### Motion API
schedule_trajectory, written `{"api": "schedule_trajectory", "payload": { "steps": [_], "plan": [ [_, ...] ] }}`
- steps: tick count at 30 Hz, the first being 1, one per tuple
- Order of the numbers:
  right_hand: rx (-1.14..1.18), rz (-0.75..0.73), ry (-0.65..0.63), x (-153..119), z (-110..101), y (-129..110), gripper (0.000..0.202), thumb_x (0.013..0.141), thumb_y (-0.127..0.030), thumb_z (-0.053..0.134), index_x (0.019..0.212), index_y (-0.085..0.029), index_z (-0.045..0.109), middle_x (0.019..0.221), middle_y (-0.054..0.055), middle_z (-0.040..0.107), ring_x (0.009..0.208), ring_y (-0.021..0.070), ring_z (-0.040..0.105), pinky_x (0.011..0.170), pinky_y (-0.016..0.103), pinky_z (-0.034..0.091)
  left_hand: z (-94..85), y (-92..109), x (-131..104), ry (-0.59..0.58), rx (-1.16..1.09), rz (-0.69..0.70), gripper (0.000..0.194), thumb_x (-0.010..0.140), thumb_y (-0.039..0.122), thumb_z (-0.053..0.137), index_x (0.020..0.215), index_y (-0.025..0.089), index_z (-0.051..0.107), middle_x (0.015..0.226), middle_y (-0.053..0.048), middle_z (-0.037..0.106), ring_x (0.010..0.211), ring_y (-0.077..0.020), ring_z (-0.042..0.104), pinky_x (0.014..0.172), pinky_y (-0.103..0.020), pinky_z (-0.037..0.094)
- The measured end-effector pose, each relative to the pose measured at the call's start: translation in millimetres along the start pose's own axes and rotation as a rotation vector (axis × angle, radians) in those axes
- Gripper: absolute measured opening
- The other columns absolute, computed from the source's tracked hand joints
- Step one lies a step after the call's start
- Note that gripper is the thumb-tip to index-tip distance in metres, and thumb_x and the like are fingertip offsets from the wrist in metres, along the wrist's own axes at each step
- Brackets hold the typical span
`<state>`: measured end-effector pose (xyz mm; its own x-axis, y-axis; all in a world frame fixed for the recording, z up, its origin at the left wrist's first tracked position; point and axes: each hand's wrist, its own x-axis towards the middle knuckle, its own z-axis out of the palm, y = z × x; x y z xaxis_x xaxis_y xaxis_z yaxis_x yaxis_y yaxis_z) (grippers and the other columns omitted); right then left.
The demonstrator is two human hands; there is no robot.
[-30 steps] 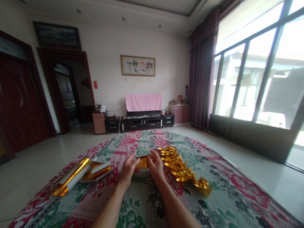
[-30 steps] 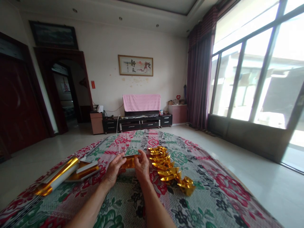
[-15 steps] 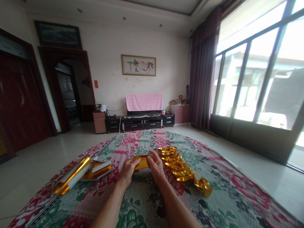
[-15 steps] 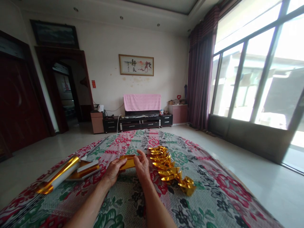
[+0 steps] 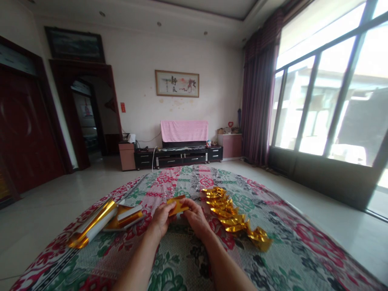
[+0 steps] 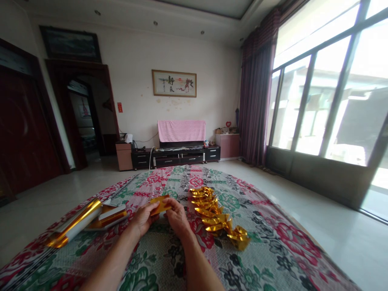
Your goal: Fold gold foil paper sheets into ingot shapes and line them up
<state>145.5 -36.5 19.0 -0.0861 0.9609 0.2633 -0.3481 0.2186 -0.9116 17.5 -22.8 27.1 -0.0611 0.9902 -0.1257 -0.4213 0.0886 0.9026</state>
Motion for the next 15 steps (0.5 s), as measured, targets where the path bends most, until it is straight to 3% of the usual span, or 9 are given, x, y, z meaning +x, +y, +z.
{"api": "schedule_trajectory", "payload": {
  "steps": [4, 10, 15],
  "plan": [
    [0.007, 0.016, 0.068, 1.6, -1.3, -0.2, 0.035, 0.053, -0.011, 0.053, 0.086, -0.017, 0.064, 0.073, -0.003, 0.063, 0.062, 0.0096, 0.052, 0.06, 0.021, 0.043, 2.3, -1.0, -2.4, -0.037, 0.081, 0.025, 0.026, 0.061, 0.024, 0.07, 0.082, 0.011, 0.063, 0.057, 0.0, 0.061, 0.046, -0.0093, 0.054, 0.04, -0.018, 0.04],
    [0.015, 0.047, 0.087, -0.2, -0.9, -6.2, 0.023, 0.058, -0.018, 0.059, 0.08, -0.015, 0.066, 0.07, -0.001, 0.063, 0.06, 0.01, 0.053, 0.062, 0.022, 0.043, 4.6, -1.8, -6.1, -0.044, 0.231, 0.141, 0.059, 0.064, 0.026, 0.068, 0.12, 0.015, 0.052, 0.071, -0.002, 0.065, 0.05, -0.0097, 0.056, 0.042, -0.018, 0.038],
    [0.05, 0.041, 0.174, 1.7, -4.2, -6.1, 0.022, 0.059, -0.027, 0.063, 0.077, -0.016, 0.068, 0.079, 0.002, 0.067, 0.075, 0.0163, 0.059, 0.068, 0.025, 0.046, -0.1, -1.7, -3.2, -0.08, 0.26, 0.253, 0.062, 0.071, 0.038, 0.062, 0.128, 0.021, 0.045, 0.077, -0.003, 0.065, 0.053, -0.0122, 0.059, 0.045, -0.021, 0.042]
  ]
}}
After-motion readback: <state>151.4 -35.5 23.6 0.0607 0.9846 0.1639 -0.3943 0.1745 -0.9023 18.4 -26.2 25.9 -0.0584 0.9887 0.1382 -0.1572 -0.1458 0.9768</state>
